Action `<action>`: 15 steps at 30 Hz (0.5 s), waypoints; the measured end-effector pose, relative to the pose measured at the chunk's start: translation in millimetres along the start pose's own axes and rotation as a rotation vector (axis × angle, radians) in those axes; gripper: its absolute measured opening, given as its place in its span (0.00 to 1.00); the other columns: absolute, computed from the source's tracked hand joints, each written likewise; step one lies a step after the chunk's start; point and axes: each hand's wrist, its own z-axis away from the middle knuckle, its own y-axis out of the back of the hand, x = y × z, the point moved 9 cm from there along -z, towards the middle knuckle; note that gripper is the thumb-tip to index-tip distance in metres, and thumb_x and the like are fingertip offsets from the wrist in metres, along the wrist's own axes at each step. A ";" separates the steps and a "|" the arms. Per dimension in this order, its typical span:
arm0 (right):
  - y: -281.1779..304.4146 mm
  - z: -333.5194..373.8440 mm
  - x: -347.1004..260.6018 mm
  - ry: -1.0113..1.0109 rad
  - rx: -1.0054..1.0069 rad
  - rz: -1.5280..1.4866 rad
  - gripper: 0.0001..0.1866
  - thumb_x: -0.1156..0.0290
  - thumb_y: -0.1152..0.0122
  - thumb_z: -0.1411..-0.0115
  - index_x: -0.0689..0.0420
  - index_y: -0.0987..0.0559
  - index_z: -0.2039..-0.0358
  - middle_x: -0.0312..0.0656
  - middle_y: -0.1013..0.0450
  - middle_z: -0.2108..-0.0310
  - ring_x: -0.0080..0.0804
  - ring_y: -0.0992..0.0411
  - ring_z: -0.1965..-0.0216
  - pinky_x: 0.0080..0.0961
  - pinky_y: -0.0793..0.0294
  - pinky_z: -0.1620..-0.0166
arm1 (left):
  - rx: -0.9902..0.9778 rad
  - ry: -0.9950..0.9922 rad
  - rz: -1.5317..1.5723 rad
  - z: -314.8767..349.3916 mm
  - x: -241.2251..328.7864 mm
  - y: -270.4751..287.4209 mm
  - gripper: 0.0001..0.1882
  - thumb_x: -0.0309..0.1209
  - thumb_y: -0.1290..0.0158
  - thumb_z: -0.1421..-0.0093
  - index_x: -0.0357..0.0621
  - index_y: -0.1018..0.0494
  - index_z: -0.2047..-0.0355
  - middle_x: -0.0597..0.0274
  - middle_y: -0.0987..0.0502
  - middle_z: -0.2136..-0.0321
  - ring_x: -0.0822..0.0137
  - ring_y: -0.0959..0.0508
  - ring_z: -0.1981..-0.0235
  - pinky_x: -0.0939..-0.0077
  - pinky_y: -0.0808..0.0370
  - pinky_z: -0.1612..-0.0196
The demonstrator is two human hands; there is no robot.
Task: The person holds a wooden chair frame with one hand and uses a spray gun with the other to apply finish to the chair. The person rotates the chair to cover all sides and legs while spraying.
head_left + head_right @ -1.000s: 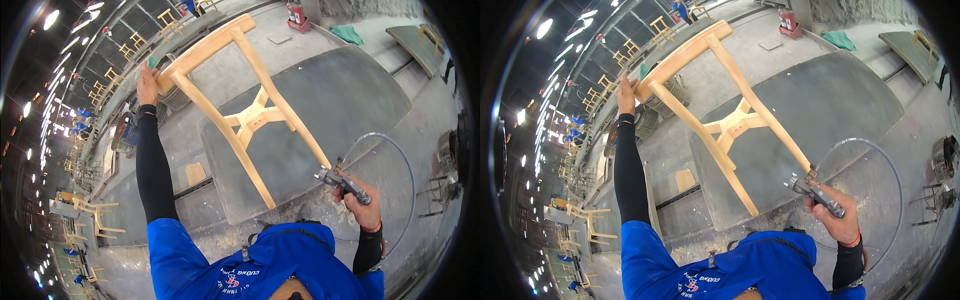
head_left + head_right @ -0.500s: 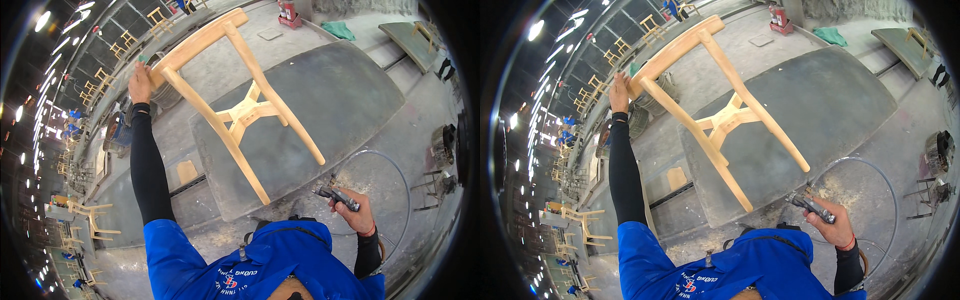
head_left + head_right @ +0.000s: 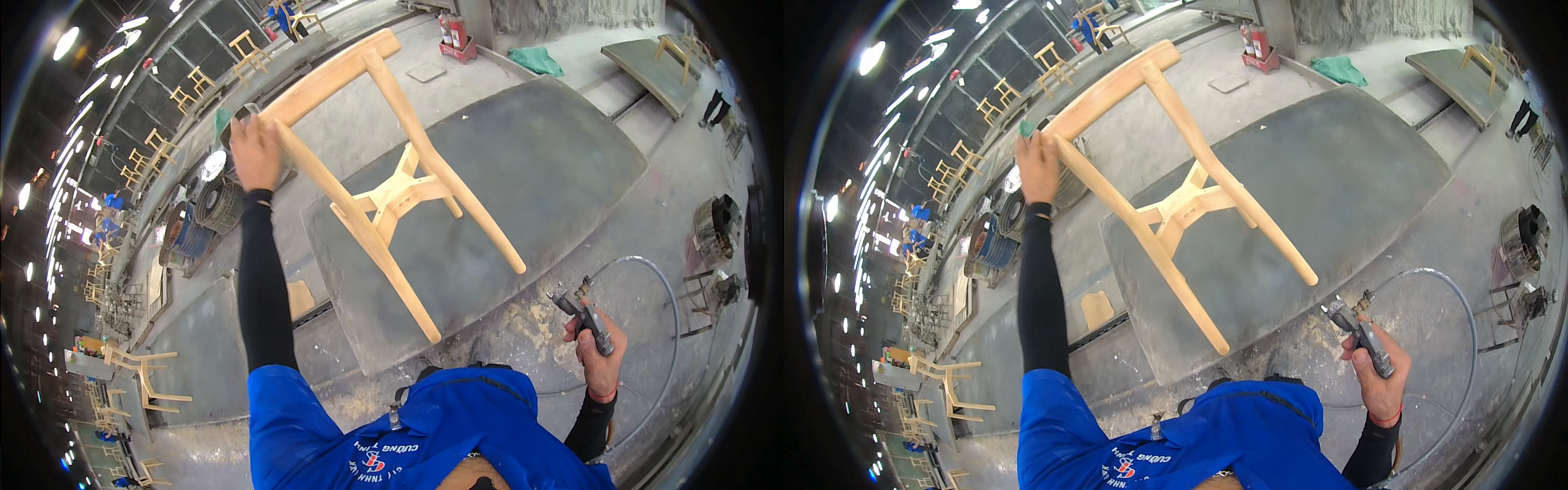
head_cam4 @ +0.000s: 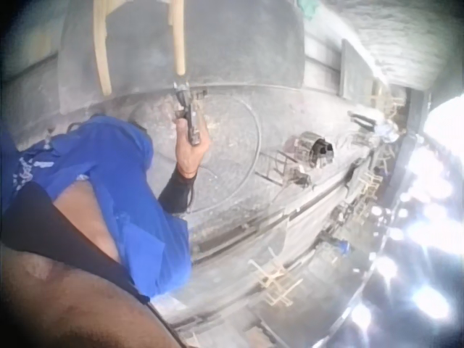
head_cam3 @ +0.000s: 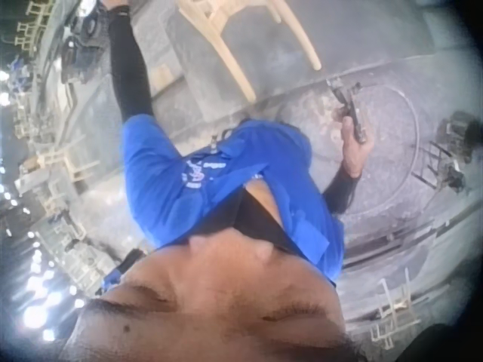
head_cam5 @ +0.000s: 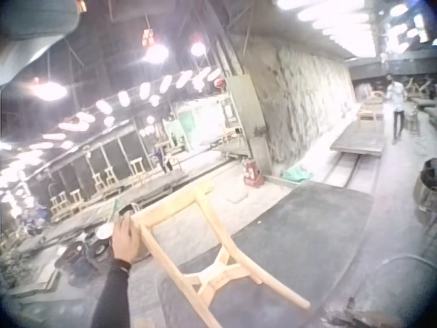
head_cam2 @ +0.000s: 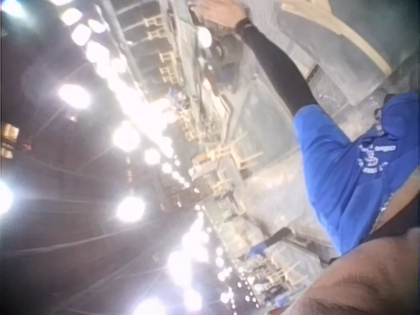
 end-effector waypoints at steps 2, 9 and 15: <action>-4.2 1.0 -4.4 0.016 -0.004 -0.002 0.36 0.53 0.29 0.36 0.72 0.26 0.40 0.46 0.21 0.64 0.31 0.22 0.65 0.28 0.21 0.59 | 0.072 -0.041 -0.149 44.8 22.0 -12.8 0.38 0.50 0.47 0.32 0.36 0.38 0.32 0.22 0.47 0.31 0.26 0.40 0.32 0.44 0.38 0.31; -44.2 -2.6 -58.8 0.213 0.041 -0.036 0.41 0.46 0.29 0.38 0.72 0.26 0.40 0.48 0.20 0.67 0.30 0.22 0.67 0.27 0.23 0.62 | -0.441 0.806 0.653 286.2 76.0 -94.8 0.40 0.43 0.54 0.27 0.28 0.56 0.27 0.27 0.31 0.39 0.37 0.28 0.38 0.53 0.31 0.38; -83.9 -4.5 -96.6 0.302 -0.123 -0.061 0.42 0.44 0.29 0.40 0.71 0.25 0.41 0.49 0.20 0.69 0.31 0.22 0.69 0.27 0.24 0.65 | -0.479 0.811 0.608 299.3 85.5 -89.6 0.37 0.42 0.53 0.26 0.31 0.53 0.27 0.30 0.24 0.46 0.37 0.22 0.46 0.54 0.26 0.44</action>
